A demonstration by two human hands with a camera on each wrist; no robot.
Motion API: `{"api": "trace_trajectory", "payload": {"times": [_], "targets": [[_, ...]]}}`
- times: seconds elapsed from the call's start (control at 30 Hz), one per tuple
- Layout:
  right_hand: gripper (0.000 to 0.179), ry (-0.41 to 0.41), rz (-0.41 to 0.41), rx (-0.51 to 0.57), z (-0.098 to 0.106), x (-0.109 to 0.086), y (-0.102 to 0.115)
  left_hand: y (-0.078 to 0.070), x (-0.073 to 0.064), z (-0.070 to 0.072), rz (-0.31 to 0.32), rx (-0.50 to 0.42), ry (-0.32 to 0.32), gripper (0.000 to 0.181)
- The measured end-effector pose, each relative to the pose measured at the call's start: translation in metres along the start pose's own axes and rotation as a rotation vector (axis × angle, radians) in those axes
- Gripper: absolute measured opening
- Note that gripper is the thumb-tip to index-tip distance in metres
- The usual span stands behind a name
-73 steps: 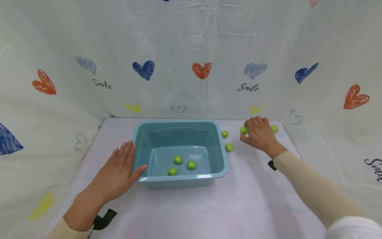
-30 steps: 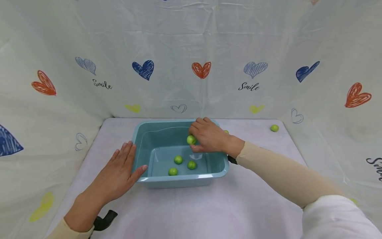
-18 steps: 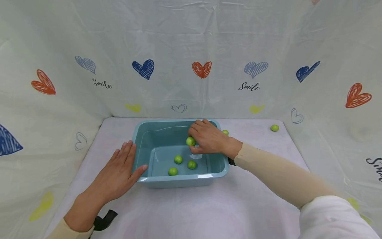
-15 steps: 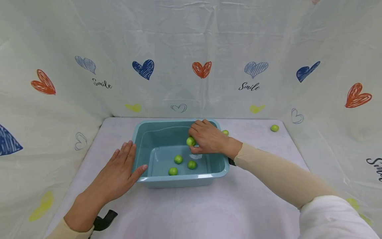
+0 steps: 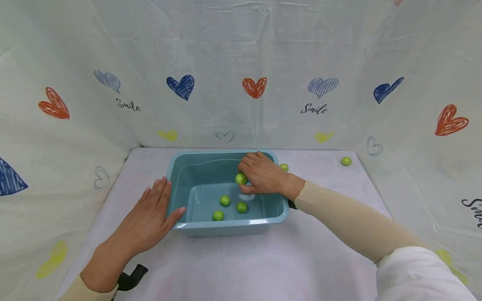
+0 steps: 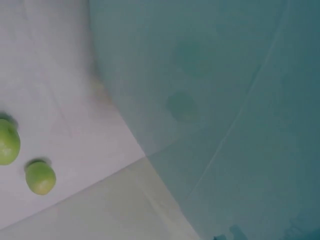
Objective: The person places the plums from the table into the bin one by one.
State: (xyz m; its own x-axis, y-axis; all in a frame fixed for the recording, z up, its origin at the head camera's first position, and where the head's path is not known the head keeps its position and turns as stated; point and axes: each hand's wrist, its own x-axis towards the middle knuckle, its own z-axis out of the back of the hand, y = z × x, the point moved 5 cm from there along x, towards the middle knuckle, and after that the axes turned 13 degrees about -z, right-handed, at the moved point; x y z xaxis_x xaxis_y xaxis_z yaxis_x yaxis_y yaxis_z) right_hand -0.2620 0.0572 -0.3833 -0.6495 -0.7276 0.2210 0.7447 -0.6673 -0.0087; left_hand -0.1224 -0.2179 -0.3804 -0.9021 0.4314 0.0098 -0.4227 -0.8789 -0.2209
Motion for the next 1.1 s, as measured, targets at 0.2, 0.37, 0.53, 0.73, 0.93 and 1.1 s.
{"api": "trace_trajectory", "payload": {"times": [0.2, 0.37, 0.53, 0.73, 0.93, 1.1], "targets": [[0.036, 0.015, -0.013, 0.007, -0.002, 0.0, 0.0, 0.0, 0.0, 0.0, 0.005, -0.009, 0.001, 0.094], [0.04, 0.019, -0.016, 0.01, -0.003, -0.001, -0.001, 0.0, 0.0, 0.0, 0.009, -0.014, -0.002, 0.094], [0.04, 0.021, -0.012, -0.001, -0.003, -0.001, 0.0, -0.001, 0.0, 0.001, 0.012, -0.019, -0.003, 0.095], [0.041, 0.01, -0.008, -0.013, -0.004, -0.002, 0.0, -0.001, 0.0, 0.001, 0.007, -0.018, -0.008, 0.094], [0.038, -0.027, -0.013, -0.008, 0.0, -0.003, -0.001, -0.001, -0.001, 0.002, -0.002, -0.012, -0.011, 0.094], [0.041, -0.073, -0.064, 0.0, 0.015, -0.006, -0.013, -0.001, -0.001, 0.001, -0.005, -0.01, -0.013, 0.094]]}}
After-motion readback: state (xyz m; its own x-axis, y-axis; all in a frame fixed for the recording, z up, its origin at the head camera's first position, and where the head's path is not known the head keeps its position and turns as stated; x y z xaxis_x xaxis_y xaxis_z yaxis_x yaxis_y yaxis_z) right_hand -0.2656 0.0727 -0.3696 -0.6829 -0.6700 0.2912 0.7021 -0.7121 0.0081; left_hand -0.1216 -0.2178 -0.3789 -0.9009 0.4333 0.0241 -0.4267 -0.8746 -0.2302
